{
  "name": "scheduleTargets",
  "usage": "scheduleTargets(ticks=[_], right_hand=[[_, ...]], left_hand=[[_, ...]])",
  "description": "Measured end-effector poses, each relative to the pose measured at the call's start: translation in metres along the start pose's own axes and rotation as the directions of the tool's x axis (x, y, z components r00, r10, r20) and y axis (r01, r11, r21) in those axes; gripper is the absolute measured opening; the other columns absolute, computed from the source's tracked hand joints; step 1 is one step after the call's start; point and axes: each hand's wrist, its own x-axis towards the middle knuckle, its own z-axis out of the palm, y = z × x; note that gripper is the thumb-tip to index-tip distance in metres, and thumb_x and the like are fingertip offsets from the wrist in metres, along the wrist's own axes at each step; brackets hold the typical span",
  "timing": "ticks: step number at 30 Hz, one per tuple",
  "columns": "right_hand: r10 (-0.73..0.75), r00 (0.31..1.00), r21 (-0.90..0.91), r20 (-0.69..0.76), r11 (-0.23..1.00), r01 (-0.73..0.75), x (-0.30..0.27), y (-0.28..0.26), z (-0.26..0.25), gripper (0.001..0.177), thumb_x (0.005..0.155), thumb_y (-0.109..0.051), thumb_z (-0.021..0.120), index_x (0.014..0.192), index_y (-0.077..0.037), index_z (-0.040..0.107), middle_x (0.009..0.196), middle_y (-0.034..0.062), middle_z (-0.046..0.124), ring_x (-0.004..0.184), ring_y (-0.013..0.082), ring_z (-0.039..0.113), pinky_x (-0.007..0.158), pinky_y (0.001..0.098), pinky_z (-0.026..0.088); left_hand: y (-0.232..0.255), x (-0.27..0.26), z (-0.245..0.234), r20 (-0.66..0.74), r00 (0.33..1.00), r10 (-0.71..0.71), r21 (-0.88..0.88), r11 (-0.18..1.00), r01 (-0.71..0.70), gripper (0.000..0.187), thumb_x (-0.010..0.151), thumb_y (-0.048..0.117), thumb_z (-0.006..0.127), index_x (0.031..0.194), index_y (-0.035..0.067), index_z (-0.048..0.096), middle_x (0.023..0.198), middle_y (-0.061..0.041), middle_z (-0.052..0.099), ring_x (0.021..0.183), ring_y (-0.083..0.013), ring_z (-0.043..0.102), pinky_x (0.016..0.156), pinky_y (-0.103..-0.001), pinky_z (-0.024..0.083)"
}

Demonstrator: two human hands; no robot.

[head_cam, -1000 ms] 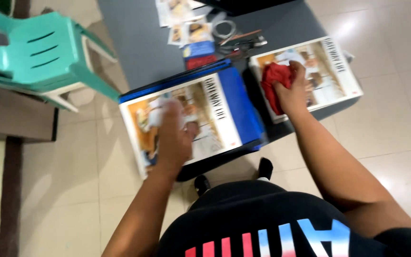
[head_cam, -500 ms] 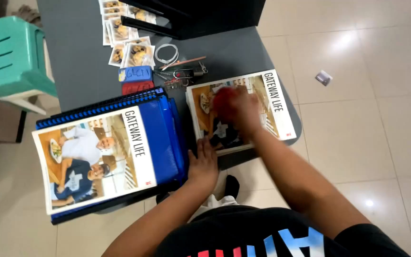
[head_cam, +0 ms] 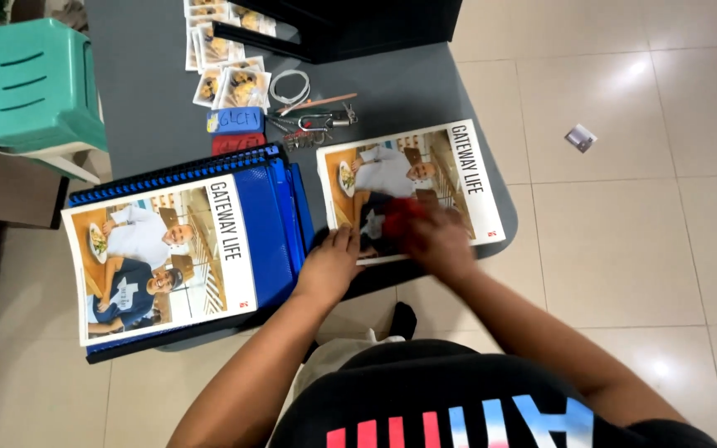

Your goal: Wiping dust off a stack of spiral-bound notebooks and several magazines using a red cloth.

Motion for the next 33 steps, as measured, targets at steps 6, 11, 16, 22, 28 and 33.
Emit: scheduleTargets(ticks=[6, 11, 16, 22, 28, 33], right_hand=[[0.253, 0.967, -0.039, -0.019, 0.966, -0.254, 0.009, 0.058, -0.056, 0.044, 0.088, -0.023, 0.072, 0.131, -0.010, 0.070, 0.132, 0.0192, 0.063, 0.119, 0.0388, 0.059, 0.102, 0.0486, 0.051], [0.320, 0.947, 0.036, -0.040, 0.947, -0.318, 0.027, 0.049, -0.058, 0.043, 0.088, -0.025, 0.071, 0.130, -0.014, 0.071, 0.132, 0.0193, 0.063, 0.122, 0.0406, 0.057, 0.103, 0.0496, 0.048], [0.059, 0.986, -0.111, 0.157, 0.993, -0.042, 0.062, 0.061, -0.049, 0.045, 0.088, -0.028, 0.072, 0.131, -0.014, 0.070, 0.135, 0.0190, 0.061, 0.123, 0.0391, 0.058, 0.105, 0.0494, 0.047], [-0.076, 0.894, -0.097, 0.443, 0.986, 0.132, 0.129, 0.050, -0.062, 0.045, 0.088, -0.037, 0.070, 0.131, -0.024, 0.069, 0.131, 0.0106, 0.063, 0.125, 0.0356, 0.054, 0.108, 0.0438, 0.048], [-0.354, 0.625, 0.212, 0.696, 0.933, 0.292, 0.200, 0.127, -0.052, 0.046, 0.083, -0.029, 0.073, 0.129, -0.022, 0.070, 0.142, 0.0104, 0.056, 0.127, 0.0311, 0.055, 0.108, 0.0409, 0.046], [-0.443, 0.894, 0.873, -0.063, 0.409, 0.264, 0.325, 0.257, -0.097, 0.008, 0.121, -0.007, 0.067, 0.118, -0.002, 0.061, 0.106, 0.0012, 0.058, 0.090, 0.0120, 0.053, 0.081, 0.0259, 0.044]], left_hand=[[0.002, -0.007, -0.003, -0.153, 0.983, 0.106, -0.012, 0.994, -0.109, 0.046, 0.085, 0.039, 0.073, 0.115, 0.005, 0.067, 0.112, -0.011, 0.067, 0.101, -0.0284, 0.066, 0.078, -0.043, 0.054], [0.003, -0.011, -0.009, -0.139, 0.987, 0.080, -0.040, 0.995, -0.086, 0.035, 0.091, 0.037, 0.070, 0.108, 0.007, 0.068, 0.107, -0.009, 0.068, 0.101, -0.0282, 0.066, 0.085, -0.044, 0.051], [0.020, -0.008, 0.014, -0.118, 0.993, 0.014, 0.048, 0.999, -0.008, 0.034, 0.092, 0.034, 0.065, 0.113, 0.008, 0.068, 0.123, -0.016, 0.063, 0.121, -0.0344, 0.059, 0.102, -0.049, 0.046], [0.068, 0.023, 0.035, -0.145, 0.985, -0.093, 0.083, 0.991, 0.106, 0.055, 0.089, 0.019, 0.056, 0.144, 0.016, 0.050, 0.158, -0.019, 0.039, 0.144, -0.0452, 0.038, 0.111, -0.064, 0.032], [0.105, 0.057, 0.043, -0.301, 0.859, -0.415, -0.036, 0.905, 0.425, 0.058, 0.092, 0.014, 0.052, 0.150, 0.015, 0.048, 0.157, -0.014, 0.041, 0.144, -0.0383, 0.040, 0.113, -0.065, 0.032], [0.137, 0.053, -0.006, -0.478, 0.557, -0.679, -0.549, 0.726, 0.413, 0.054, 0.087, 0.004, 0.053, 0.140, 0.013, 0.060, 0.146, -0.014, 0.061, 0.136, -0.0336, 0.057, 0.112, -0.052, 0.045]])
